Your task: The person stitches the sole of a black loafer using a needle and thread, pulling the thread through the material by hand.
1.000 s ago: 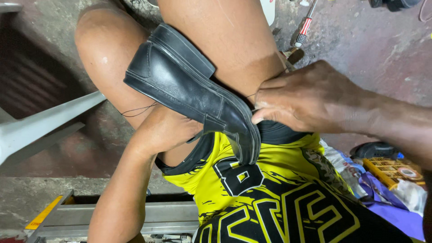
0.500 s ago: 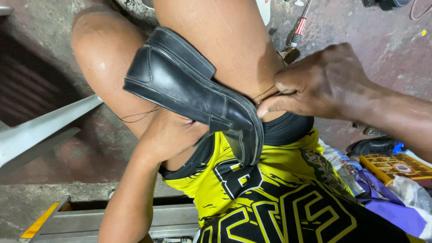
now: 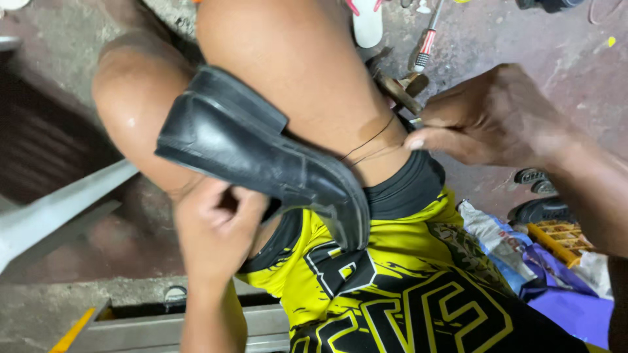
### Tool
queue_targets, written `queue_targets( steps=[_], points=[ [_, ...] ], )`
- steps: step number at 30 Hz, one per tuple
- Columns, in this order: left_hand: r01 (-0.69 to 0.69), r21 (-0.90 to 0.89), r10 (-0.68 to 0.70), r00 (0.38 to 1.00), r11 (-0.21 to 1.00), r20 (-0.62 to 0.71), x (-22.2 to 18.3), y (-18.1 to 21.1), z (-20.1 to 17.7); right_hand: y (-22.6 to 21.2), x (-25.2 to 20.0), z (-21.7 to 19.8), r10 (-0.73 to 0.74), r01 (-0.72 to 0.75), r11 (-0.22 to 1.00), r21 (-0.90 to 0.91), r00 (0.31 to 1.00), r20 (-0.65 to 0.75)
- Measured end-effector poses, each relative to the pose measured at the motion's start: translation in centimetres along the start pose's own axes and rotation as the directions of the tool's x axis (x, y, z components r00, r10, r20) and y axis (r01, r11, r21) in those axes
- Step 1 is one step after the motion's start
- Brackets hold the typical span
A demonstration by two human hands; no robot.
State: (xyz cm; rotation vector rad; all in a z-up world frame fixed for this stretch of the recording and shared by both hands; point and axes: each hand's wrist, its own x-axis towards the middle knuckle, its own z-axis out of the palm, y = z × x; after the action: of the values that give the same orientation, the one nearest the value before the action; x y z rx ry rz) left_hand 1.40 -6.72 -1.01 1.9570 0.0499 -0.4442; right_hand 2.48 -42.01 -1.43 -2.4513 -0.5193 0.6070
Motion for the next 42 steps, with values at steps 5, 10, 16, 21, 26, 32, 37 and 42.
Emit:
queue_targets(
  steps=[5, 10, 16, 21, 26, 32, 37, 42],
  points=[
    [-0.113, 0.441, 0.263, 0.918, 0.891, -0.298, -1.9, 6.2, 1.0, -0.7, -0.2, 1.2, -0.010, 0.011, 0.991, 0.131, 1.000, -0.006],
    [-0.514, 0.369, 0.513, 0.851, 0.774, 0.109, -1.1, 8.7, 4.5, -1.7, 0.1, 1.0, -0.085, 0.093, 0.980, 0.174, 0.995, -0.052],
    [-0.519, 0.392, 0.458, 0.855, 0.759, 0.244, 0.1, 7.7, 6.8, -1.6, -0.5, 1.5, -0.125, 0.123, 0.971, 0.206, 0.992, -0.005],
    [-0.466, 0.176, 0.439, 0.882, 0.867, 0.172, -0.6, 6.5, 5.3, -2.9, 0.4, 3.7, -0.287, 0.294, 0.849, 0.439, 0.954, -0.085],
    [-0.248, -0.231, 0.276, 0.956, 0.941, 0.096, -2.9, 4.3, 3.4, -6.6, 0.9, 3.4, -0.210, 0.406, 0.793, 0.453, 0.881, -0.423],
    [-0.169, -0.742, 0.172, 0.982, 0.649, -0.074, -5.5, 1.6, 3.0, -8.1, 0.5, 5.0, 0.033, -0.197, 0.820, 0.538, 0.954, 0.299],
    [-0.176, -0.670, 0.128, 0.984, 0.722, -0.120, -6.8, 0.6, 1.8, -5.5, -1.0, 3.6, -0.203, 0.024, 0.620, 0.784, 0.971, 0.130],
    [-0.216, -0.713, 0.187, 0.975, 0.667, -0.121, -6.4, -0.6, 1.9, -8.5, -0.4, 3.5, -0.133, 0.233, 0.838, 0.493, 0.964, -0.229]
  ],
)
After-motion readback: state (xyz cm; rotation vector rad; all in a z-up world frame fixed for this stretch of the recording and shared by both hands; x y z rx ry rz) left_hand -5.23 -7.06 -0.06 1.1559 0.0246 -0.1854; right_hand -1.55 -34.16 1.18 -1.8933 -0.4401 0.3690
